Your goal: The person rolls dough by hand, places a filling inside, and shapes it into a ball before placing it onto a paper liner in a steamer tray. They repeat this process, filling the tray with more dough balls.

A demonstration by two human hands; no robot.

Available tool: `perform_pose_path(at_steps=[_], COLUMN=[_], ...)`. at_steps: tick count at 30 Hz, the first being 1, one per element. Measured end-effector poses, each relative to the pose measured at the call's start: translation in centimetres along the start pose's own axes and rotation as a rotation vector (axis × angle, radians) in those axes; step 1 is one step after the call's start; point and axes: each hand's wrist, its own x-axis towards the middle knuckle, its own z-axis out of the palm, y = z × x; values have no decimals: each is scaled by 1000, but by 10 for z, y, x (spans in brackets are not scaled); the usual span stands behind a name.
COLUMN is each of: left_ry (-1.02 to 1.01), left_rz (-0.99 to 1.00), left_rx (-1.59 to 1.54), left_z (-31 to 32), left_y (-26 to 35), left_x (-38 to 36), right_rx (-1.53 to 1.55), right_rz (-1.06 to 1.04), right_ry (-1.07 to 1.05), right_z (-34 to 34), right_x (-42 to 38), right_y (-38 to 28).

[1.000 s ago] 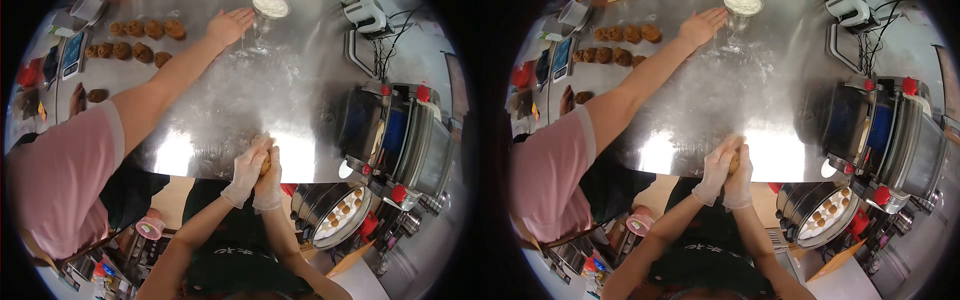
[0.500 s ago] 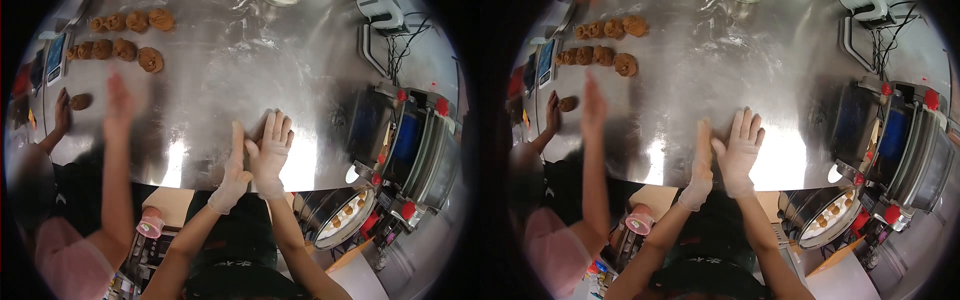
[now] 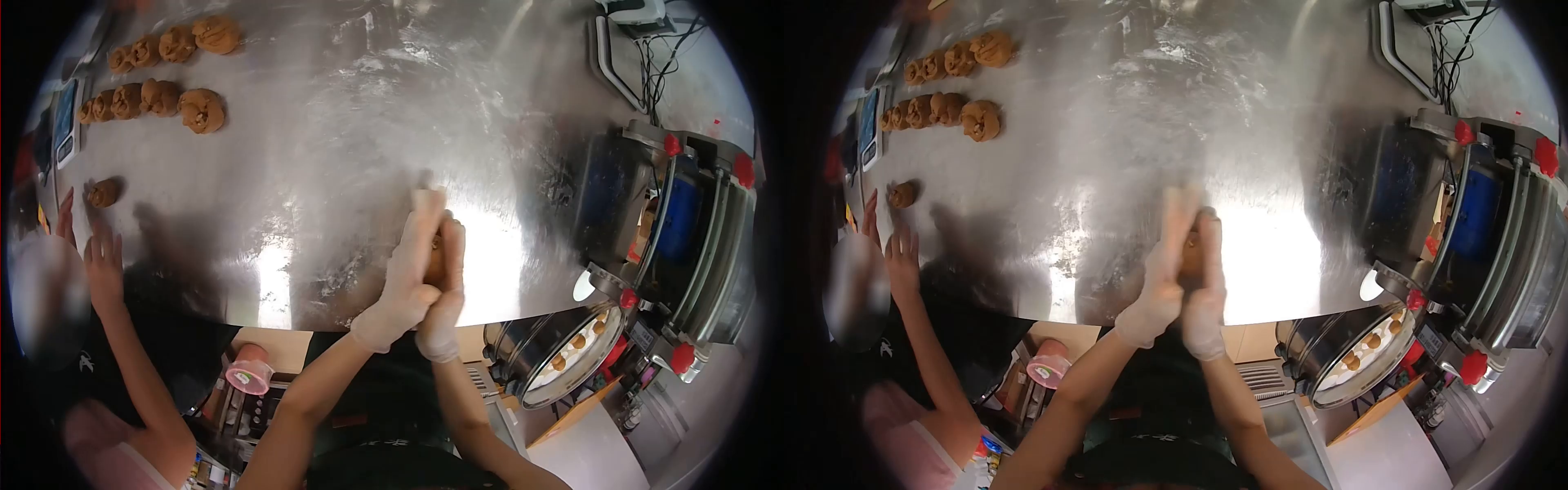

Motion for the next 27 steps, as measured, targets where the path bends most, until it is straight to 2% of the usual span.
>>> perform_pose_path(at_steps=[2, 5, 8, 9, 10, 13, 14, 17, 19, 21, 22, 25, 26, 27], left_ry=[-42, 58, 86, 84, -58, 52, 38, 110, 67, -16, 36, 58, 121, 144], left_rz=[-76, 3, 107, 134, -92, 16, -141, 48, 75, 125, 77, 60, 61, 92], left_rx=[112, -30, -25, -10, -22, 78, 4, 34, 51, -58, 44, 81, -22, 21], left_z=[5, 13, 1, -4, -4, 6, 9, 4, -4, 2, 5, 8, 11, 9], left_y=[5, -2, -5, 0, 17, 9, 13, -7, -3, -5, 3, -10, -12, -8], left_x=[0, -29, -5, 8, 21, 8, 0, -12, 14, 29, 24, -14, -17, -7], right_rx=[-63, -157, -33, -57, -83, -57, -47, -139, -334, -343, -347, -378, -404, -429], right_rz=[-26, -49, -2, 49, 99, -20, -56, -154, -200, -216, -224, -247, -233, -213], right_ry=[-68, -167, 42, 10, -24, -46, -52, -113, -152, -158, -161, -117, -78, -44], right_z=[-8, -19, -1, -4, -7, -8, -7, -4, -8, -15, -17, -23, -23, -22], right_x=[13, 20, 4, 3, 1, 11, 13, 14, 11, 15, 18, 23, 23, 22], right_y=[3, 11, 21, 19, 18, 18, 17, 3, 7, 19, 22, 25, 26, 26])
